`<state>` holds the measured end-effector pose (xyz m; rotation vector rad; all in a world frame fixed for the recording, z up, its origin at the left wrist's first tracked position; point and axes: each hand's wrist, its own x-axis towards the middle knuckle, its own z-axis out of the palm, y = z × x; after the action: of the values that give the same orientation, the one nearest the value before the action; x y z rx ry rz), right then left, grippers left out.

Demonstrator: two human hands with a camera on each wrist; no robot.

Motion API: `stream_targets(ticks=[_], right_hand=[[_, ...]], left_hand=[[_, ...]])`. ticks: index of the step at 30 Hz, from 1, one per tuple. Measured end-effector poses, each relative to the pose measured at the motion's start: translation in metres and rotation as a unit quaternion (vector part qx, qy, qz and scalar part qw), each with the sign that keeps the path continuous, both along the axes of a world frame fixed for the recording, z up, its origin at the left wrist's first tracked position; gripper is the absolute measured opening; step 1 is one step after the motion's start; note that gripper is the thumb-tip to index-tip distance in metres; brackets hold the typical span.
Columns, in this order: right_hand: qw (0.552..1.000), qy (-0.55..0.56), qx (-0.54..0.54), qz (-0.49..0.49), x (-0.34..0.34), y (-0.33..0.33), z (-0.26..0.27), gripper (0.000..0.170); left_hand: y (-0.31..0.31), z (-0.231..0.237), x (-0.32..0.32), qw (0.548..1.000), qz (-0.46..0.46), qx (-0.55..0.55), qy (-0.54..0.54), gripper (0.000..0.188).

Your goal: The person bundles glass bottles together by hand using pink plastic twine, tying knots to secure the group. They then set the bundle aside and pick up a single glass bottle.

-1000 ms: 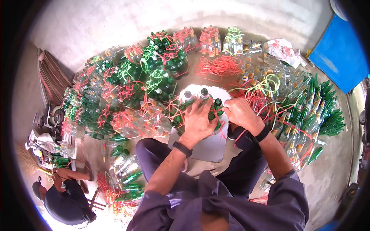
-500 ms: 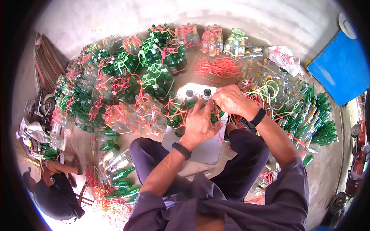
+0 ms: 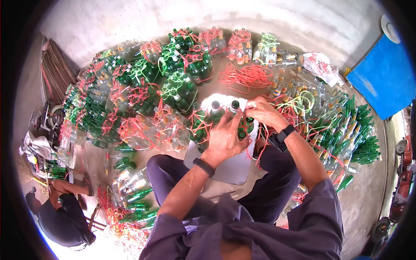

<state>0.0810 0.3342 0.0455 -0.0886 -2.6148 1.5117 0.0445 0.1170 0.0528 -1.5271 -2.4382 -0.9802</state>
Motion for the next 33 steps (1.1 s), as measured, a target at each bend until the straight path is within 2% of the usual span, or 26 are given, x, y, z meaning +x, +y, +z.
stream_targets(ticks=[2,4,5,6,8,9,10,12,13,14,16,18,20,21,22,23,25,29,33], right_hand=[[1.0,-0.013,-0.017,0.001,0.005,-0.001,-0.005,0.017],[0.996,-0.015,-0.073,-0.044,0.018,-0.011,-0.003,0.018],[0.996,-0.044,-0.07,-0.044,0.024,-0.011,-0.011,0.016],[0.998,-0.031,-0.008,-0.05,0.033,-0.024,0.008,0.017],[0.995,-0.022,-0.039,-0.089,0.05,-0.044,0.007,0.019],[0.995,0.002,-0.031,-0.096,0.057,-0.053,0.008,0.019],[0.99,-0.031,-0.069,-0.115,0.065,-0.06,0.002,0.018],[0.988,-0.005,-0.092,-0.122,0.075,-0.073,-0.005,0.016],[0.978,-0.05,-0.151,-0.133,0.079,-0.077,-0.006,0.014],[0.978,-0.052,-0.152,-0.131,0.08,-0.079,-0.005,0.014],[0.936,-0.106,-0.291,-0.169,0.082,-0.084,0.009,0.013],[0.934,-0.114,-0.293,-0.167,0.081,-0.079,-0.002,0.012],[0.975,-0.062,-0.165,-0.138,0.077,-0.073,-0.017,0.013],[0.986,-0.049,-0.105,-0.118,0.077,-0.076,0.002,0.01],[0.986,-0.048,-0.105,-0.117,0.075,-0.079,0.003,0.01],[0.992,0.006,-0.036,-0.12,0.074,-0.083,0.004,0.007],[0.983,0.072,0.084,-0.145,0.074,-0.094,0.008,0.004],[0.966,0.123,0.17,-0.152,0.086,-0.117,0.026,0.013],[0.97,0.098,0.151,-0.162,0.095,-0.135,0.03,0.017]], left_hand=[[-0.002,0.0,-0.003,1.0,-0.007,-0.008,-0.013,0.078],[-0.008,0.009,-0.007,0.999,-0.039,-0.021,-0.027,0.078],[-0.012,0.013,-0.009,0.999,-0.038,-0.022,-0.029,0.078],[-0.016,0.023,-0.011,0.996,-0.069,-0.04,-0.047,0.079],[-0.027,0.024,-0.019,0.991,-0.101,-0.06,-0.066,0.08],[-0.033,0.02,-0.025,0.988,-0.143,-0.049,-0.04,0.082],[-0.037,0.021,-0.028,0.982,-0.184,-0.038,-0.015,0.084],[-0.049,0.025,-0.027,0.981,-0.191,-0.036,-0.016,0.084],[-0.054,0.027,-0.026,0.977,-0.207,-0.044,0.008,0.085],[-0.059,0.027,-0.024,0.973,-0.222,-0.052,0.032,0.086],[-0.067,0.018,-0.015,0.975,-0.212,-0.058,0.031,0.083],[-0.073,0.009,-0.001,0.992,-0.125,0.011,0.012,0.079],[-0.074,0.005,0.014,0.994,-0.106,0.026,0.008,0.076],[-0.073,0.003,0.019,0.994,-0.089,0.062,0.008,0.075],[-0.071,0.002,0.025,0.993,-0.073,0.097,0.007,0.074],[-0.07,0.001,0.031,0.993,-0.05,0.104,-0.002,0.063],[-0.07,-0.001,0.04,0.995,-0.033,0.099,-0.002,0.056],[-0.065,0.001,0.049,0.995,-0.001,0.097,-0.001,0.037],[-0.059,-0.006,0.054,0.996,0.019,0.088,0.008,0.031]])
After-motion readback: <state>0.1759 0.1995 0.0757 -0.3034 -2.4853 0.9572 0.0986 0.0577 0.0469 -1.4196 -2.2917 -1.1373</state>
